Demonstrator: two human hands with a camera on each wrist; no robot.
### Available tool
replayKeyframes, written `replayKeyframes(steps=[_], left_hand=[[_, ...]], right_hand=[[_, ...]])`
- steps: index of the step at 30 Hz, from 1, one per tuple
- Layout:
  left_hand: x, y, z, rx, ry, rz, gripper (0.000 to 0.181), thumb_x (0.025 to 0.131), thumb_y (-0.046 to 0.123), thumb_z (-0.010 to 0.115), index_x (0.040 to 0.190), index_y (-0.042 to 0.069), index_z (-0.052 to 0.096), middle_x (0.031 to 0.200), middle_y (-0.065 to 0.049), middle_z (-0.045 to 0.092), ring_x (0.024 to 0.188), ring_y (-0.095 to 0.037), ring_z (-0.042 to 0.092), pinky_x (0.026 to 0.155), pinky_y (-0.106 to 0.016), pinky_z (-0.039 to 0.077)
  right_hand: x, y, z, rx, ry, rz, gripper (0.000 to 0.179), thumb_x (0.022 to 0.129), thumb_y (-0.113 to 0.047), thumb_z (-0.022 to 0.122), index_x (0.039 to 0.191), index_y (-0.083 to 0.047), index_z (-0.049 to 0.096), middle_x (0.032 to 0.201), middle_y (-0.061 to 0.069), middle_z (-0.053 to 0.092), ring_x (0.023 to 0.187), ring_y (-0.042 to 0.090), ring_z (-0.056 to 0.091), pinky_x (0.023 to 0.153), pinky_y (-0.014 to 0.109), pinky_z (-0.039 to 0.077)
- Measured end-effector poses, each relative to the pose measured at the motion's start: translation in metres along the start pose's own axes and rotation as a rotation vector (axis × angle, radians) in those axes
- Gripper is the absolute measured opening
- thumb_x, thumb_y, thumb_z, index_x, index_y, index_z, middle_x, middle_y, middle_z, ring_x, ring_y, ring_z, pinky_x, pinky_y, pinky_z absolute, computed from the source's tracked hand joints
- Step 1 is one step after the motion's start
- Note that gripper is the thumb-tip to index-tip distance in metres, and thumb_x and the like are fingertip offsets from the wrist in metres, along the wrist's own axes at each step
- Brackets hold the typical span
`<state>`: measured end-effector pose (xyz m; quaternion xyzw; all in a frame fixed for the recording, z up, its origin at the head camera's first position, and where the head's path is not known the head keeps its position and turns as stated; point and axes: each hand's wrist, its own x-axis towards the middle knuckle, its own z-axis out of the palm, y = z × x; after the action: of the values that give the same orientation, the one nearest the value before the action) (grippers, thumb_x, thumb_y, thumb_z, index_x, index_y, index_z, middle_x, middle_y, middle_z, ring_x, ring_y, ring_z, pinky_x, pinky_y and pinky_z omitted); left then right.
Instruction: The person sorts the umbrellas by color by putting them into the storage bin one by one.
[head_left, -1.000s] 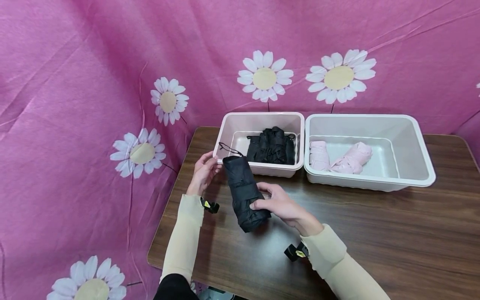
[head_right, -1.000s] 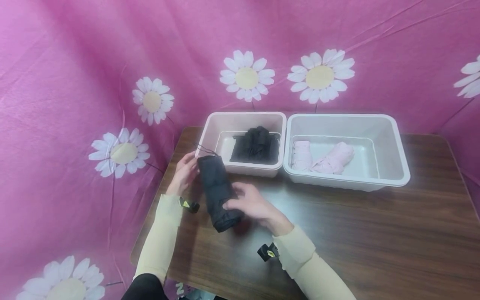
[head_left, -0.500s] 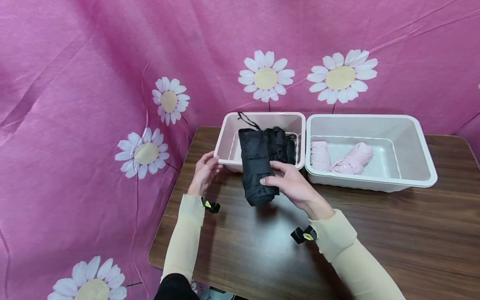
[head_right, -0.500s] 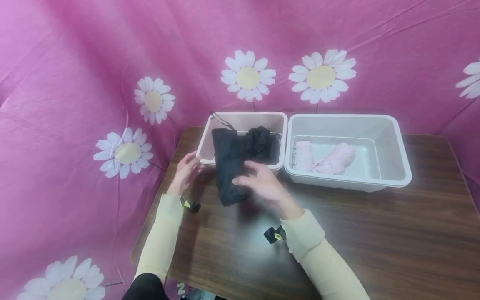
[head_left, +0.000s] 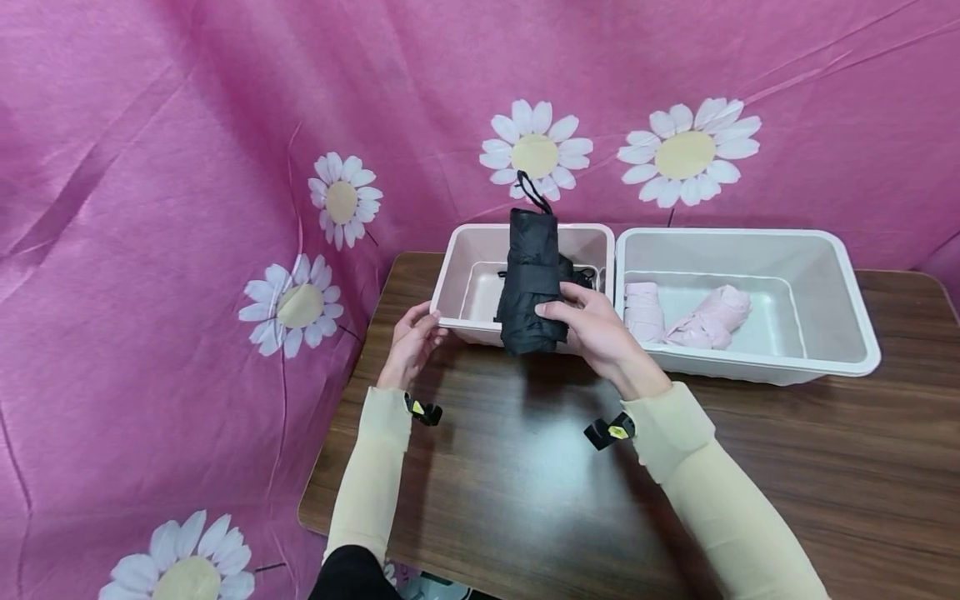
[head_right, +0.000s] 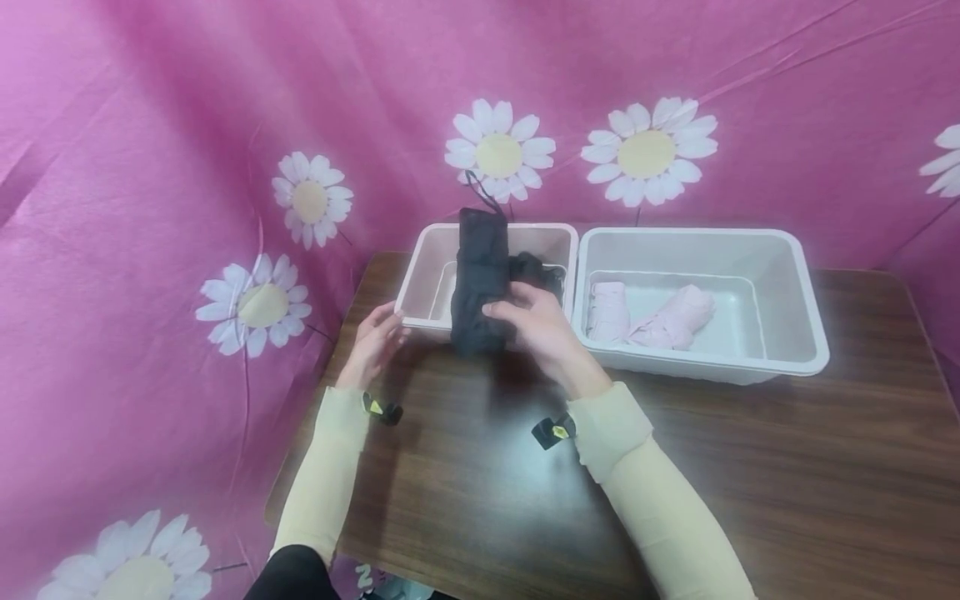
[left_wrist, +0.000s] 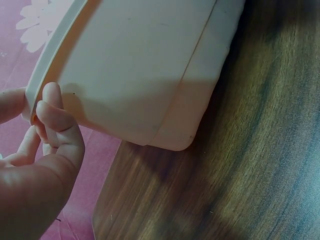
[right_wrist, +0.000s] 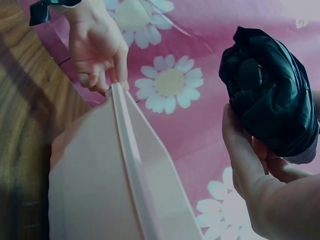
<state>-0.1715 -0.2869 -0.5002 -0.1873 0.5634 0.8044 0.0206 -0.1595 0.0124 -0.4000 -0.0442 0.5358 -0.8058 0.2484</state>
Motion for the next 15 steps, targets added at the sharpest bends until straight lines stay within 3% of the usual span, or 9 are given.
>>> replayKeyframes(steps=[5,11,15], left_hand=[[0.001,-0.001,-0.001,-0.011,0.001,0.001,0.03,0.096,-0.002,0.052,0.125,0.004,0.047,0.091,-0.008,0.061,0.054,-0.01,0.061,0.05,-0.017,0.046],[0.0,0.0,0.0,-0.015,-0.008,0.007,0.046,0.095,-0.001,0.054,0.137,-0.004,0.038,0.088,-0.005,0.062,0.054,-0.009,0.061,0.05,-0.017,0.046],[-0.001,0.001,0.001,-0.021,-0.006,0.003,0.046,0.094,0.0,0.055,0.137,-0.004,0.039,0.088,-0.005,0.061,0.054,-0.009,0.061,0.05,-0.017,0.046]], right_hand=[[0.013,0.006,-0.003,-0.044,0.074,0.017,0.056,0.089,-0.006,0.059,0.141,0.003,0.039,0.12,0.006,0.058,0.096,0.008,0.065,0.084,0.023,0.055],[0.026,0.014,-0.004,-0.073,0.128,0.049,0.066,0.09,-0.013,0.062,0.147,0.0,0.032,0.135,0.016,0.05,0.099,0.007,0.061,0.083,0.021,0.054],[0.031,0.018,-0.005,-0.066,0.152,0.061,0.067,0.09,-0.014,0.062,0.148,-0.002,0.031,0.136,0.017,0.05,0.097,0.006,0.061,0.081,0.02,0.054]])
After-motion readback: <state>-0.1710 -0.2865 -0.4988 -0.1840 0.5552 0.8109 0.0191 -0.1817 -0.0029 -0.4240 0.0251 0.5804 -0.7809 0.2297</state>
